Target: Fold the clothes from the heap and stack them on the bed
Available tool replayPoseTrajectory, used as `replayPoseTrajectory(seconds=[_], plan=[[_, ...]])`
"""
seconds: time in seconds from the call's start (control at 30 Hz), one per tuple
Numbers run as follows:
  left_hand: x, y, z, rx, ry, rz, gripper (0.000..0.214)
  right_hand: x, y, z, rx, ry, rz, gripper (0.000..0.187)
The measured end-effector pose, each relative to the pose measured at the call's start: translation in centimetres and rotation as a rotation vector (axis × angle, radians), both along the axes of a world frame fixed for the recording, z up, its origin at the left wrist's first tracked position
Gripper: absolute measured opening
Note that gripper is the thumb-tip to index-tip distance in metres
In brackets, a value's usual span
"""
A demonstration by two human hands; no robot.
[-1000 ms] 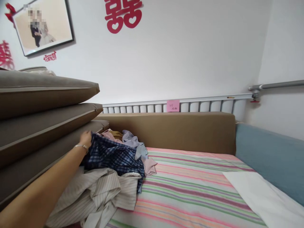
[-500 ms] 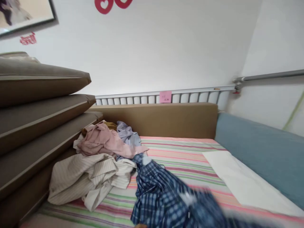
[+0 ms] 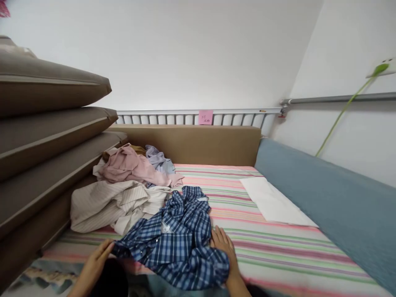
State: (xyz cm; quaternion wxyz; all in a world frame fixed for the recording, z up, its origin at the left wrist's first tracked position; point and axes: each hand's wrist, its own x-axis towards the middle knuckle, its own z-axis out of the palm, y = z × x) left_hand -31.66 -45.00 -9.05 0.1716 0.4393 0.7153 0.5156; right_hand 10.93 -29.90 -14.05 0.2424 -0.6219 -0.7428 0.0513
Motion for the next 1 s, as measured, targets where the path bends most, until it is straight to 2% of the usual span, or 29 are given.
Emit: replayPoseTrajectory(seconds=[0.07,0.17,0.3,0.4,0.47,0.57,0.67,0.8,0.9,1.0], plan=[[-1.0,-0.2,-0.2,-0.029,-0.06,0.079,0.047,-0.5,-1.0,-0.1,-0.003,-0.03,0.038,0.038],[-0.8,-0.8,-0.7,-0.05,-0.088,0.084,0.04,-0.7,-2.3,0.4,-0.033,0.009,0.057,0.047],[0.3,-1.5,-0.9,-0.024,-0.029,0.024,0.031,-1.6,-4.6,2.5,-0.099,0.367,0.041,0.043],[0.5,-1.7,-0.7,-0.013,-0.035,0.001,0.031,-4.1,-7.3,3.9,-0.151,0.636,0.069,0.041],[0.5,-1.7,-0.6,0.006,-0.045,-0.003,0.032,-6.4,-9.2,4.3,-0.245,0.724,0.133,0.04],[0.5,-1.8,-1.1,0.044,-0.061,0.017,0.034,-9.8,-11.3,3.4,-0.392,0.713,0.208,0.04],[0.5,-1.8,-1.6,0.066,-0.062,-0.002,0.034,-12.5,-12.5,1.3,-0.47,0.573,0.186,0.038],[0.7,-2.2,-1.6,0.074,-0.054,-0.048,0.033,-14.7,-13.5,-0.9,-0.574,0.428,0.211,0.013],[1.0,-2.6,-1.0,0.068,-0.05,-0.074,0.03,-15.4,-14.0,-0.8,-0.57,0.434,0.26,0.01],[1.2,-3.1,-0.4,0.051,-0.052,-0.134,0.026,-15.0,-14.1,0.4,-0.516,0.577,0.329,0.02]])
